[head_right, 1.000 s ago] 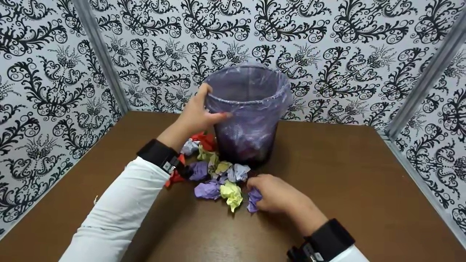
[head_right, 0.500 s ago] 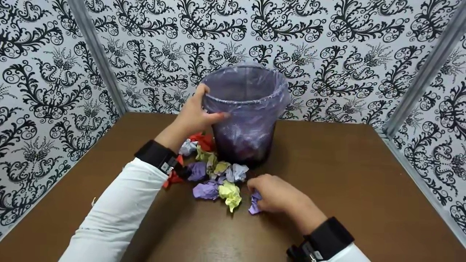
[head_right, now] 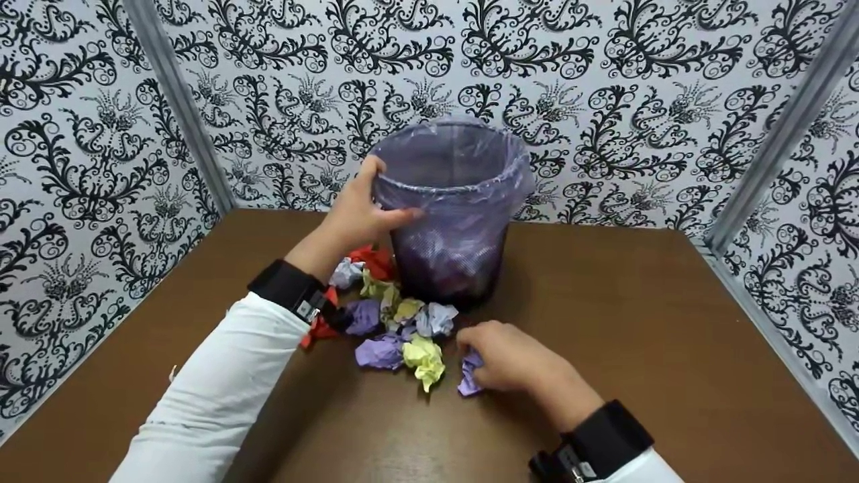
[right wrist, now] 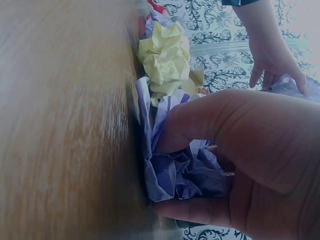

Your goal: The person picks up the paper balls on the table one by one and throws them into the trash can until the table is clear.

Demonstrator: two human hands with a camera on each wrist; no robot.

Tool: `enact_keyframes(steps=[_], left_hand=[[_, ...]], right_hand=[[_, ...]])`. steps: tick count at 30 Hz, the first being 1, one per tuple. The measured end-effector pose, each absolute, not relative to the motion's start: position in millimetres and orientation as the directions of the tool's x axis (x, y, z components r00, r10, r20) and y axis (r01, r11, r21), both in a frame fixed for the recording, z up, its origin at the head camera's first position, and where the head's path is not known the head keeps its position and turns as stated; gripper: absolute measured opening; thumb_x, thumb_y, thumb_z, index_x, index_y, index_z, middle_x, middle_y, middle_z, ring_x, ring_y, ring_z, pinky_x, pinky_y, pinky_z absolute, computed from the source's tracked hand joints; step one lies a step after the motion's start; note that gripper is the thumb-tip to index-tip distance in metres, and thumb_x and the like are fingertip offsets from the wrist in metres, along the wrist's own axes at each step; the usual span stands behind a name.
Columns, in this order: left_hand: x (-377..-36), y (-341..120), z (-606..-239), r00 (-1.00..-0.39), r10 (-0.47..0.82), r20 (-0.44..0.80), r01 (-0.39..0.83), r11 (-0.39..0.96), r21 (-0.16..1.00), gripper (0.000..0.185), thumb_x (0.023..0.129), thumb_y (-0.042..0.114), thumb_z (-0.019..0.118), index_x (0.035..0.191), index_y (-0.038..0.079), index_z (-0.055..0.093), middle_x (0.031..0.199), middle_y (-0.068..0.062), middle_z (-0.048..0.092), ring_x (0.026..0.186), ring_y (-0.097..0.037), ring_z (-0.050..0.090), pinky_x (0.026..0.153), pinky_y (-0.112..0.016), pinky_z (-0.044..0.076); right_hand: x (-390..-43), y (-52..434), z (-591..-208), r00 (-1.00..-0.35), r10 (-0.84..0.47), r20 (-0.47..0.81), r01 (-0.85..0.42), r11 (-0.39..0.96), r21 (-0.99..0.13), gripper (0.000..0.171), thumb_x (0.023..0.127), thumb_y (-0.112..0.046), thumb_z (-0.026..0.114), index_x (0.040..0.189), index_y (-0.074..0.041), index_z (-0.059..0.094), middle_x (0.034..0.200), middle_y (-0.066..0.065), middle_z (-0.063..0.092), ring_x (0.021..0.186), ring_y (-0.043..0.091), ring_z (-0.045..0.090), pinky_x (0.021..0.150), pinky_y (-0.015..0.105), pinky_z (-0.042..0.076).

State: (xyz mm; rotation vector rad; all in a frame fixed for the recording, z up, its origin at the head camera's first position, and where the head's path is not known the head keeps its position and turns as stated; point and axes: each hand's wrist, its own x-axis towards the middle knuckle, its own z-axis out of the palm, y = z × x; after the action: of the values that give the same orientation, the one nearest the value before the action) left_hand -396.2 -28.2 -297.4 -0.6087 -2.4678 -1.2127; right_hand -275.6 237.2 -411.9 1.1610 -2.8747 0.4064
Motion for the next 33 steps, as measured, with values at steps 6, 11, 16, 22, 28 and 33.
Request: enact_keyframes(steps=[6, 11, 16, 22, 28, 33], left_hand=[[-396.3, -28.3, -297.6, -0.855, 0.226, 0.467, 0.507, 0.553, 0.661, 0.087, 0.05, 0.075, 0.079, 0.112, 0.026, 0.043, 0.102, 0.006, 0.059, 0.09, -0.012, 0.06, 0.079, -0.032, 0.054], [-397.0, -27.6, -297.3, -0.851, 0.226, 0.475, 0.513, 0.555, 0.655, 0.086, 0.05, 0.076, 0.078, 0.11, 0.026, 0.042, 0.1, 0.007, 0.059, 0.09, -0.012, 0.059, 0.079, -0.032, 0.053], [-398.2, -26.4, -297.8, -0.858, 0.216, 0.466, 0.498, 0.575, 0.649, 0.087, 0.05, 0.078, 0.077, 0.111, 0.027, 0.042, 0.1, 0.007, 0.058, 0.091, -0.012, 0.058, 0.078, -0.032, 0.051], [-397.8, -26.1, -297.4, -0.865, 0.215, 0.453, 0.488, 0.57, 0.661, 0.088, 0.049, 0.077, 0.078, 0.112, 0.027, 0.042, 0.102, 0.007, 0.058, 0.092, -0.012, 0.058, 0.08, -0.033, 0.052], [-397.6, -26.0, -297.4, -0.864, 0.215, 0.454, 0.491, 0.56, 0.668, 0.088, 0.048, 0.077, 0.078, 0.113, 0.028, 0.043, 0.103, 0.008, 0.058, 0.092, -0.011, 0.059, 0.081, -0.034, 0.053], [-397.1, -25.8, -298.2, -0.862, 0.215, 0.459, 0.493, 0.564, 0.663, 0.09, 0.047, 0.079, 0.077, 0.112, 0.027, 0.043, 0.103, 0.008, 0.058, 0.093, -0.011, 0.059, 0.082, -0.034, 0.053]], right_hand=[[-273.7, 235.9, -412.4, -0.715, -0.691, 0.111, -0.686, 0.661, -0.305, 0.027, 0.068, -0.008, 0.071, 0.088, -0.026, 0.062, 0.079, -0.011, 0.058, 0.07, 0.007, 0.053, 0.057, 0.021, 0.043], [-272.6, 235.4, -410.5, -0.694, -0.71, 0.122, -0.693, 0.612, -0.379, 0.031, 0.068, -0.004, 0.069, 0.09, -0.025, 0.063, 0.078, -0.01, 0.059, 0.067, 0.006, 0.052, 0.054, 0.02, 0.042], [-272.3, 235.7, -407.8, -0.663, -0.729, 0.168, -0.722, 0.563, -0.403, 0.032, 0.068, -0.002, 0.069, 0.092, -0.022, 0.064, 0.078, -0.009, 0.06, 0.066, 0.005, 0.052, 0.053, 0.019, 0.042], [-272.2, 238.1, -404.0, -0.671, -0.716, 0.193, -0.721, 0.571, -0.391, 0.033, 0.07, -0.004, 0.07, 0.094, -0.025, 0.064, 0.08, -0.012, 0.06, 0.067, 0.005, 0.053, 0.055, 0.019, 0.043], [-271.2, 240.0, -399.7, -0.696, -0.688, 0.204, -0.703, 0.596, -0.387, 0.034, 0.07, -0.006, 0.072, 0.095, -0.027, 0.064, 0.08, -0.012, 0.059, 0.068, 0.005, 0.053, 0.056, 0.02, 0.044], [-270.4, 240.5, -399.0, -0.709, -0.676, 0.198, -0.689, 0.605, -0.4, 0.034, 0.07, -0.006, 0.072, 0.096, -0.027, 0.064, 0.079, -0.011, 0.059, 0.067, 0.006, 0.052, 0.054, 0.021, 0.043]])
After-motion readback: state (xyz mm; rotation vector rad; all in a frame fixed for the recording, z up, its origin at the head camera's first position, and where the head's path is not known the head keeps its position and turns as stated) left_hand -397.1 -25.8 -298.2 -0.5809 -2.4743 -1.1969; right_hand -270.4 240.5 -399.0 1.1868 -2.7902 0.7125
